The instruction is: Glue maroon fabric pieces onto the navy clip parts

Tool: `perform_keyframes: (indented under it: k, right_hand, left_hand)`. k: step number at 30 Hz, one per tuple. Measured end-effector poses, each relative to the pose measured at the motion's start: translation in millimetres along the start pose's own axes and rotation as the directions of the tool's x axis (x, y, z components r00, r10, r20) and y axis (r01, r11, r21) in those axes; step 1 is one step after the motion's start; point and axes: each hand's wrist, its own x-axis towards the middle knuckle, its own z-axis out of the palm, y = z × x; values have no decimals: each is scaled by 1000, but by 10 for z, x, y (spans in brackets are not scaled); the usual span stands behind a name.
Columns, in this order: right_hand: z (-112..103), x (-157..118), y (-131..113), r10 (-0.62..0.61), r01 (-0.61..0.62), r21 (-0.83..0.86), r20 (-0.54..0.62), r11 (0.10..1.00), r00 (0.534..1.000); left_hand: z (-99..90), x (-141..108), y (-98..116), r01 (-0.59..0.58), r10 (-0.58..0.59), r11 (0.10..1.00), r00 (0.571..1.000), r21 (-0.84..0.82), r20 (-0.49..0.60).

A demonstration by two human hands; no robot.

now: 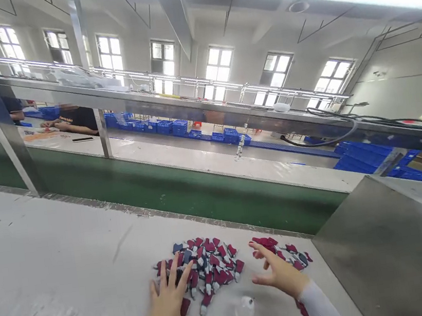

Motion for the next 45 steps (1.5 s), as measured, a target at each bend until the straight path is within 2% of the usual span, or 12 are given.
perform_keyframes:
  k: [2,5,7,11,16,23,30,35,38,41,43,45]
  right_hand:
    - [-10,400,-123,25,-7,-121,153,993,988]
    - [219,904,-386,41,54,-287,315,957,948]
    - [415,1109,-569,34,119,-377,376,918,926]
    - [712,1358,-962,-14,287,-493,485,821,874]
    - [1106,1658,-1640,-98,478,-525,594,704,798]
    - [1799,1860,-2645,-329,722,-429,682,542,653]
    - [2540,1833,-3477,-488,878,-311,740,363,464]
    - [3157,1556,-4070,-554,946,-184,774,266,306]
    - [3606,1136,-4395,-573,971,-84,795,223,201]
    - [3978,638,-4631,-592,981,23,800,192,97]
    - [4064,448,-4731,-600,979,84,799,184,45]
    - [3971,489,-4774,-620,978,87,783,187,49]
  left_hand:
    - [67,-2,52,56,-56,998,998,23,-7]
    - [182,41,136,27,-27,1000,997,4,-67]
    - [269,87,162,3,-6,1000,992,-26,-123]
    - [447,166,44,82,-97,993,973,-81,-208]
    - [496,83,-432,137,-179,981,906,-135,-384]
    - [130,-346,-1254,253,-347,937,765,-242,-542]
    - [-27,-750,-1908,412,-533,846,628,-339,-566]
    - [-28,-1237,-2315,513,-663,744,490,-428,-566]
    - [117,-1649,-2543,554,-726,678,401,-482,-559]
    - [368,-2051,-2690,603,-782,600,304,-526,-544]
    - [529,-2266,-2724,647,-817,534,228,-545,-530]
    - [642,-2399,-2720,678,-830,501,200,-538,-521]
